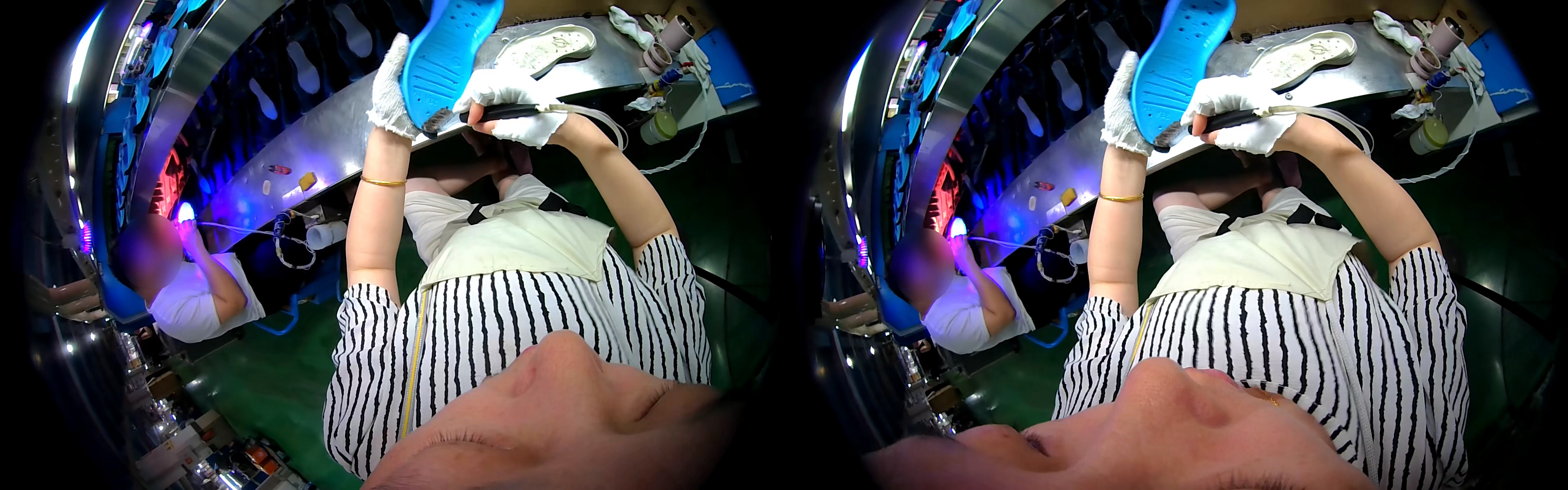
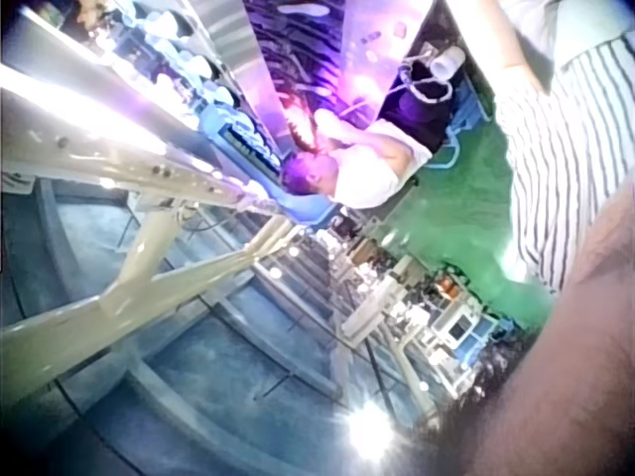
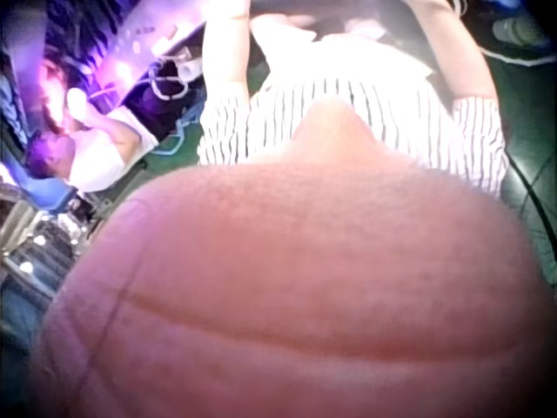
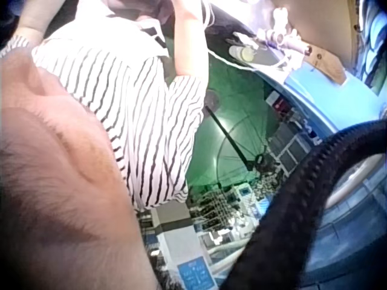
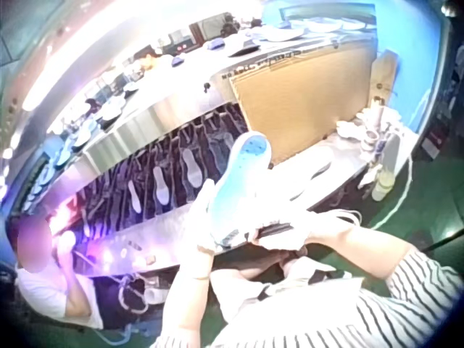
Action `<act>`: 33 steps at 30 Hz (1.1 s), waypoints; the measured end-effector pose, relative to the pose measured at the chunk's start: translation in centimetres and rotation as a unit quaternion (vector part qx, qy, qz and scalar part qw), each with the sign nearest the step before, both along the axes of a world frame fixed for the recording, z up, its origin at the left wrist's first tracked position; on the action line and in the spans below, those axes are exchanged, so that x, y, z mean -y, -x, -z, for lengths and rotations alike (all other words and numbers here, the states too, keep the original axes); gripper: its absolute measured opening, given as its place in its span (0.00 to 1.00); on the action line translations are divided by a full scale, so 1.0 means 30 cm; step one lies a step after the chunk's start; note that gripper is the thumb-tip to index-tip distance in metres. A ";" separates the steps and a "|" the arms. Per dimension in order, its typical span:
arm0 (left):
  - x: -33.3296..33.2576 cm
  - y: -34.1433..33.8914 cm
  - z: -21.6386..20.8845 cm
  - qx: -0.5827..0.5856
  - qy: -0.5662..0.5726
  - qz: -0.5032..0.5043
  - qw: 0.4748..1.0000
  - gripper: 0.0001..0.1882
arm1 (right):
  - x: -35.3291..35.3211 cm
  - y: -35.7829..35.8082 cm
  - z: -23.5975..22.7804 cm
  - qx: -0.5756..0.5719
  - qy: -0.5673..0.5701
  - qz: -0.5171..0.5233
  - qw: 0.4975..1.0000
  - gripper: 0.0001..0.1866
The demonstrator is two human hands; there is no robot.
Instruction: The person applies a liquid sealant to the edges of blue shoe insoles using a fine-tipped brush, handling each insole by hand and placing them back onto a moving conveyor belt.
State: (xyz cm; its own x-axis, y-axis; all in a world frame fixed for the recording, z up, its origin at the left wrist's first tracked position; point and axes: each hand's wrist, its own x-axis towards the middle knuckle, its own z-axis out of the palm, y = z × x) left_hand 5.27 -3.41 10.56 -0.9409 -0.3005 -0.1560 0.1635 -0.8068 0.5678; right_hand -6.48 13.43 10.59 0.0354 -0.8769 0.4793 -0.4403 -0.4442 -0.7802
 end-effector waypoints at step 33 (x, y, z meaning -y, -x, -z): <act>-0.133 0.003 0.149 -0.039 0.007 -0.125 0.991 0.27 | -0.051 -0.047 -0.038 0.262 -0.067 0.068 0.960 0.02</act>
